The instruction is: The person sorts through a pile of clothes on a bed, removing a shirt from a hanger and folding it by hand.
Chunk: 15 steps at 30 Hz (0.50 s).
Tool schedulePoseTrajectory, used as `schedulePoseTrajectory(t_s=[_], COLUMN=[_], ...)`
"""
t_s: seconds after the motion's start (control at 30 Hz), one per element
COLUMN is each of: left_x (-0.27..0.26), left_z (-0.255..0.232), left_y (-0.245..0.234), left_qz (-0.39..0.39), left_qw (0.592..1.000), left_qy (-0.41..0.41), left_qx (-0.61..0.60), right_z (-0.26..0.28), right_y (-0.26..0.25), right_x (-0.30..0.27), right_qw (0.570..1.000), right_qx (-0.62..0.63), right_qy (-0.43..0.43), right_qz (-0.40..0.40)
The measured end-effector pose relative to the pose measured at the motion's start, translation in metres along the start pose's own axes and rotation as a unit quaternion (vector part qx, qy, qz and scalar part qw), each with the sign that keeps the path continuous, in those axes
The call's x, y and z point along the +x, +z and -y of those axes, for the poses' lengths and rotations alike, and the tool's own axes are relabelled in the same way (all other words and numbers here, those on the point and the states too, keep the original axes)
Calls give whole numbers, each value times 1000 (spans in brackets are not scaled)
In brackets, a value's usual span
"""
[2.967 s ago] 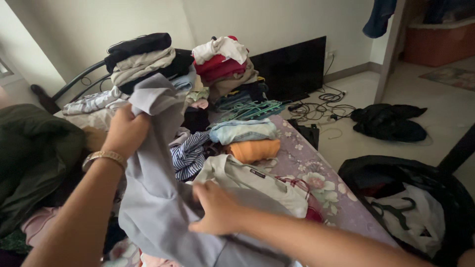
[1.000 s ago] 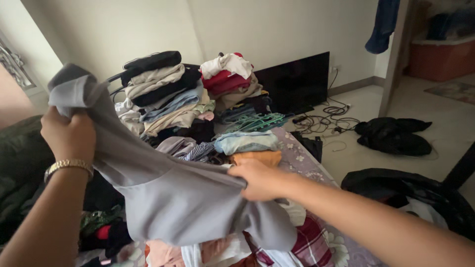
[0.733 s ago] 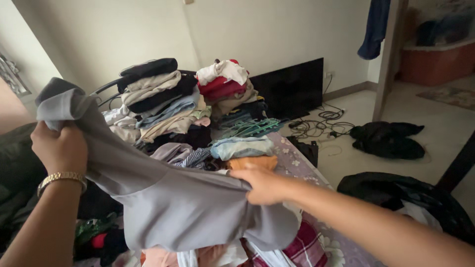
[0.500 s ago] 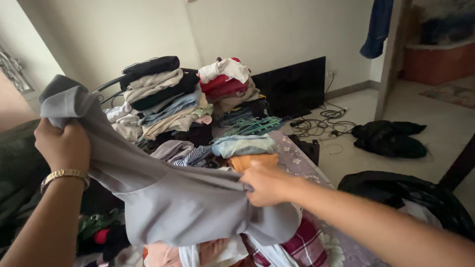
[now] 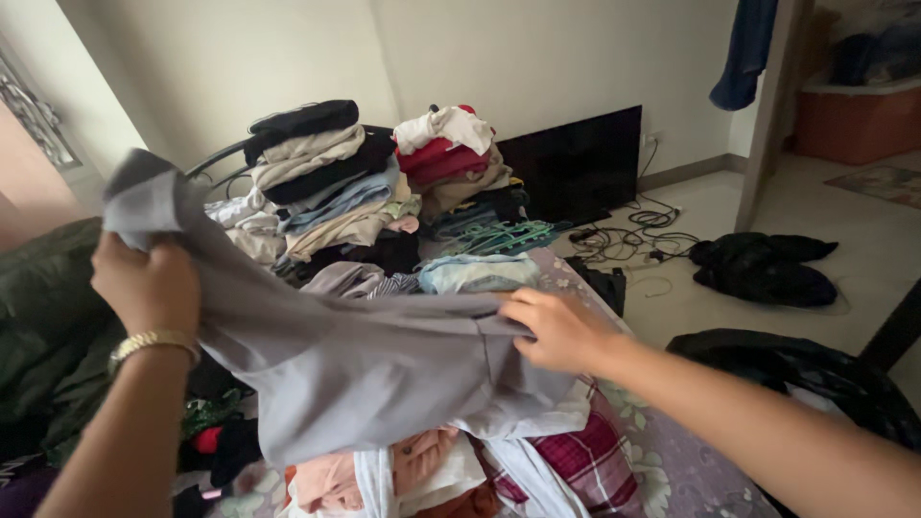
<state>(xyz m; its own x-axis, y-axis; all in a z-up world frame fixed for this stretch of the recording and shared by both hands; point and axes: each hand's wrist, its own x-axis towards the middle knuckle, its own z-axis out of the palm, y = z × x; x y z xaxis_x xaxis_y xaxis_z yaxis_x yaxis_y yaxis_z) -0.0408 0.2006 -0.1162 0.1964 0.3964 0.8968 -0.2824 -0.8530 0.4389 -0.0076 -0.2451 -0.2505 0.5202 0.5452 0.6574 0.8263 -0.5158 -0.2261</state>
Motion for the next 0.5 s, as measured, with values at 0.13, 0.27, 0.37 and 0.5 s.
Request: schedulePoseTrajectory(t_s=[0.13,0.27,0.37,0.5], left_x=[-22,-50,-81,-118], left_z=[-1,1,-3,-19], left_y=[5,25,44,59], left_qz=[21,161,296,425], left_qw=[1000,984,946,901], left_qy=[8,-66,-132,-55], left_qx=[-11,29,-3,-63], right_z=[-9,-1,14,29], right_y=[27,37,26,13], right_x=[-4,0,10,23], right_qw=[994,993,999,987], right_qx=[75,77,16,-110], right_qy=[57,63,47,96], right_qz=[-59,-57,-14,66])
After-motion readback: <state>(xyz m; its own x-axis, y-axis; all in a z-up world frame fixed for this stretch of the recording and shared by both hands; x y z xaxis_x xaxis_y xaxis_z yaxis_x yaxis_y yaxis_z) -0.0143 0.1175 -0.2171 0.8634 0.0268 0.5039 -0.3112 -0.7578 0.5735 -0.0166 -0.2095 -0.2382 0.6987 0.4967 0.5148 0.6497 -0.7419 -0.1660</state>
